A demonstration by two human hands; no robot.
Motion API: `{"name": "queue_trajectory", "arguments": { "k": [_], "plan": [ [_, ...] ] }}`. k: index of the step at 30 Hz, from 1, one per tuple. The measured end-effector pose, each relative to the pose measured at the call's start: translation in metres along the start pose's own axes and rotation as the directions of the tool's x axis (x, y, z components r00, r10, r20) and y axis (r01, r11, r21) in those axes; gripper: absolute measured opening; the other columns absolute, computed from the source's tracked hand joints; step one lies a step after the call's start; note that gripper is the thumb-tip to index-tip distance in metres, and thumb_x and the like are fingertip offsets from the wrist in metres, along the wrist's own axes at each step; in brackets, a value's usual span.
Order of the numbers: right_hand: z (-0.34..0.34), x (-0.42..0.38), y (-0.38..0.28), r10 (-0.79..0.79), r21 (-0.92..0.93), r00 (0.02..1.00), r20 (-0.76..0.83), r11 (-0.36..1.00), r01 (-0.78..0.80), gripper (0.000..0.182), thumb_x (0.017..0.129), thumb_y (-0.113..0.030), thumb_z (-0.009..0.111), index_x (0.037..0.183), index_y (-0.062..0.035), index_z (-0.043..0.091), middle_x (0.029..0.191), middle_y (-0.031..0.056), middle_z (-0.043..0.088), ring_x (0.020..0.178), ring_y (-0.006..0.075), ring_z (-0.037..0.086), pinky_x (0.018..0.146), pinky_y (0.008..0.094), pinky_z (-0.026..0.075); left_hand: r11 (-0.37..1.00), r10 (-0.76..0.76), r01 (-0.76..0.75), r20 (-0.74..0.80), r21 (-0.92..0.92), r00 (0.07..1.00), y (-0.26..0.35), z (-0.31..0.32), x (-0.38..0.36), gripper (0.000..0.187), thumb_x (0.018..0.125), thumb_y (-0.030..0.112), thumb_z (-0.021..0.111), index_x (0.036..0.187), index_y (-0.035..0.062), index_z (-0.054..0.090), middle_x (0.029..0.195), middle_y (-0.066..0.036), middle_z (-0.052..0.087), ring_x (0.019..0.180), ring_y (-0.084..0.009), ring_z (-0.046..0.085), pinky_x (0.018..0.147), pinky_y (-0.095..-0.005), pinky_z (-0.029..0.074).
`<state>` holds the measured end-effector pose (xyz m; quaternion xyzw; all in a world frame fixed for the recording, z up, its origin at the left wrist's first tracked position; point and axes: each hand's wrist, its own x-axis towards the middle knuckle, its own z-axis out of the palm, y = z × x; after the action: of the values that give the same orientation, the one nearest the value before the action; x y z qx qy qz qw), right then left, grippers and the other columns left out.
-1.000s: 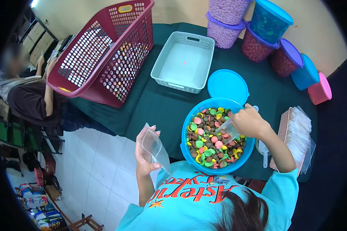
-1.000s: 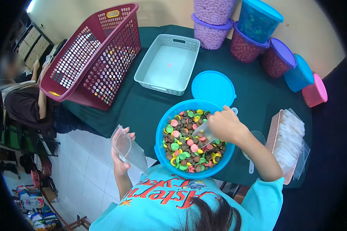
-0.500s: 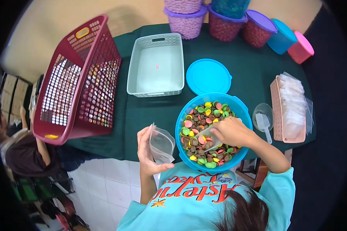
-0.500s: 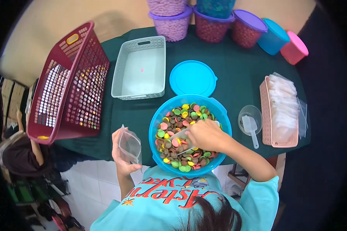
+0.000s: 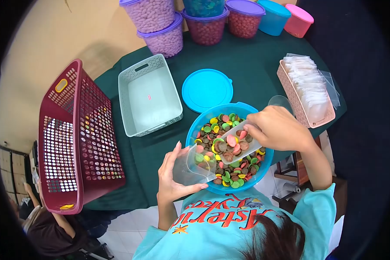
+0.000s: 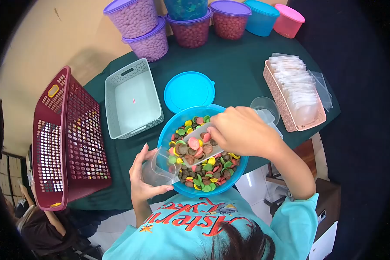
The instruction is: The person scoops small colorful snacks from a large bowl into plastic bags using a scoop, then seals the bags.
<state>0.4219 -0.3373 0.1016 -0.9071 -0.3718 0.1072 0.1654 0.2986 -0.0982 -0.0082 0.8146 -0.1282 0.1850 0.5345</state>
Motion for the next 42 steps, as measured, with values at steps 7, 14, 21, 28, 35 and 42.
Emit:
{"name": "queue_trajectory", "arguments": {
  "k": [7,14,21,28,35,42],
  "plan": [
    [-0.002,0.008,-0.065,-0.145,-0.435,0.977,0.154,0.878,0.199,0.014,0.068,-0.022,0.060,0.064,-0.0082,0.062,0.066,0.0053,0.059,0.064,0.0179,0.059,0.068,0.0341,0.035,0.996,0.017,-0.021,0.048,0.083,0.999,0.024,0.012,0.008,0.106,0.043,0.032,0.085,0.128,-0.0043,0.032,0.106,-0.018,0.056,0.095,-0.0260,0.056,0.081,-0.0356,0.046],
    [0.000,0.009,-0.096,-0.228,-0.752,0.967,0.116,0.616,0.236,0.016,0.067,-0.020,0.059,0.065,-0.0040,0.059,0.061,0.0062,0.056,0.060,0.0162,0.052,0.067,0.0303,0.031,0.997,-0.042,0.044,-0.041,0.056,0.998,0.030,0.016,-0.002,0.103,0.045,0.027,0.084,0.128,-0.0056,0.031,0.111,-0.020,0.053,0.101,-0.0284,0.055,0.087,-0.0364,0.043],
    [-0.036,-0.004,-0.047,-0.254,-0.516,0.958,0.131,0.808,0.285,0.025,0.064,-0.018,0.060,0.079,0.0014,0.055,0.071,0.0093,0.057,0.071,0.0197,0.052,0.072,0.0327,0.033,0.993,-0.111,0.099,-0.251,-0.057,0.962,0.029,0.023,-0.030,0.103,0.047,0.026,0.084,0.128,-0.0059,0.029,0.115,-0.022,0.050,0.105,-0.0285,0.052,0.091,-0.0380,0.039],
    [0.007,-0.037,-0.026,-0.622,-0.463,0.707,0.336,0.545,0.699,0.018,0.068,-0.012,0.053,0.076,0.0036,0.057,0.065,0.0066,0.052,0.067,0.0178,0.052,0.066,0.0291,0.033,0.944,-0.328,0.288,-0.477,-0.159,0.815,0.042,0.030,-0.068,0.104,0.047,0.033,0.082,0.129,-0.0034,0.029,0.118,-0.020,0.047,0.109,-0.0280,0.048,0.095,-0.0394,0.035],
    [0.017,-0.022,-0.041,-0.592,-0.535,0.650,0.476,0.392,0.748,0.023,0.068,-0.011,0.054,0.083,0.0052,0.059,0.066,0.0055,0.052,0.068,0.0162,0.051,0.066,0.0279,0.034,0.937,-0.344,0.310,-0.572,-0.160,0.745,0.054,0.046,-0.085,0.105,0.047,0.034,0.082,0.130,-0.0015,0.029,0.119,-0.019,0.047,0.109,-0.0287,0.048,0.096,-0.0404,0.033],
    [0.019,-0.027,-0.041,-0.703,-0.482,0.617,0.353,0.429,0.764,0.030,0.067,-0.012,0.055,0.091,0.0065,0.059,0.068,0.0065,0.056,0.068,0.0168,0.052,0.066,0.0283,0.035,0.923,-0.376,0.348,-0.589,-0.166,0.716,0.057,0.052,-0.098,0.104,0.047,0.033,0.082,0.130,-0.0009,0.029,0.120,-0.019,0.047,0.110,-0.0291,0.047,0.096,-0.0407,0.032]
  ]
}}
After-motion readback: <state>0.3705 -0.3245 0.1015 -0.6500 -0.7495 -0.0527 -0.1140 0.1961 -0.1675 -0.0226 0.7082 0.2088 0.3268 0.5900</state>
